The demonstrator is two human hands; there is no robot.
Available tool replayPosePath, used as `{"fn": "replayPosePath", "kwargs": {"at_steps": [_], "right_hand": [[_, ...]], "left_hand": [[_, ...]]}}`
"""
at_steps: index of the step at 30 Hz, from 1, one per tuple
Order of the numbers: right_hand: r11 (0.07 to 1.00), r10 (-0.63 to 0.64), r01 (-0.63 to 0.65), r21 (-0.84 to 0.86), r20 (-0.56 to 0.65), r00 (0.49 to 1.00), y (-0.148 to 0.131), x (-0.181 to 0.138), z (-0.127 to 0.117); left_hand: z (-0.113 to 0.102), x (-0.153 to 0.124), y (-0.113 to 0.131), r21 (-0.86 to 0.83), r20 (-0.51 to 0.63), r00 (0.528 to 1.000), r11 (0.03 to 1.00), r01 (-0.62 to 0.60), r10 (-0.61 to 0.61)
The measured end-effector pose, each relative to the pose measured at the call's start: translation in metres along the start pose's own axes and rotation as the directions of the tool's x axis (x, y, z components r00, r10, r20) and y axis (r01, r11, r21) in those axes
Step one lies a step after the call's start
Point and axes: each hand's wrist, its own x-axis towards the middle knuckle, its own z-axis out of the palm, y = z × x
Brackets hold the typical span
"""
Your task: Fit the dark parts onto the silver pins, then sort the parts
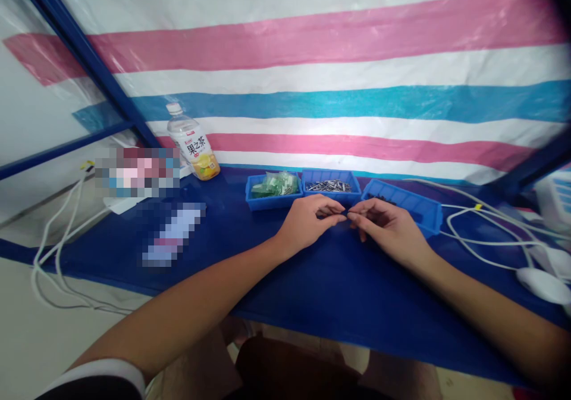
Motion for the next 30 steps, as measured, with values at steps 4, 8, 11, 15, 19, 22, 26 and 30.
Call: {"fn": "replayPosePath", "kwargs": {"at_steps": [4,8,11,15,19,22,26,30], "right_hand": [[0.999,0.010,-0.009,-0.035,0.013,1.000,-0.001,0.000,0.001],[0.999,0.007,-0.006,-0.052,0.005,1.000,0.003,-0.001,0.000],[0.997,0.002,-0.002,-0.072,0.002,1.000,0.006,-0.001,-0.001],[0.996,-0.023,0.024,-0.082,0.015,1.000,0.006,-0.001,-0.002],[0.998,-0.030,0.031,-0.047,0.018,0.999,0.003,-0.001,0.000],[0.999,-0.032,0.033,-0.010,0.014,0.999,0.003,-0.001,0.001],[1.000,-0.022,0.022,0.002,0.033,0.999,0.005,-0.002,0.002],[0.992,-0.020,0.030,-0.121,0.079,0.997,0.003,-0.002,0.000]], "left_hand": [[0.002,-0.001,0.000,-0.080,0.001,1.000,0.997,0.023,-0.023],[0.002,0.000,0.002,-0.052,0.009,1.000,0.998,0.022,-0.021],[0.002,0.000,0.003,-0.034,0.023,1.000,0.999,0.005,-0.005],[0.004,-0.001,0.000,-0.093,0.030,1.000,0.996,0.005,-0.003],[0.007,-0.001,-0.004,-0.226,0.045,0.998,0.973,0.054,-0.045],[0.007,-0.001,-0.005,-0.355,0.063,0.994,0.929,0.107,-0.091],[0.004,0.000,0.000,-0.386,0.076,0.990,0.912,0.140,-0.120],[0.002,0.000,0.006,-0.307,0.054,0.991,0.943,0.130,-0.119]]}}
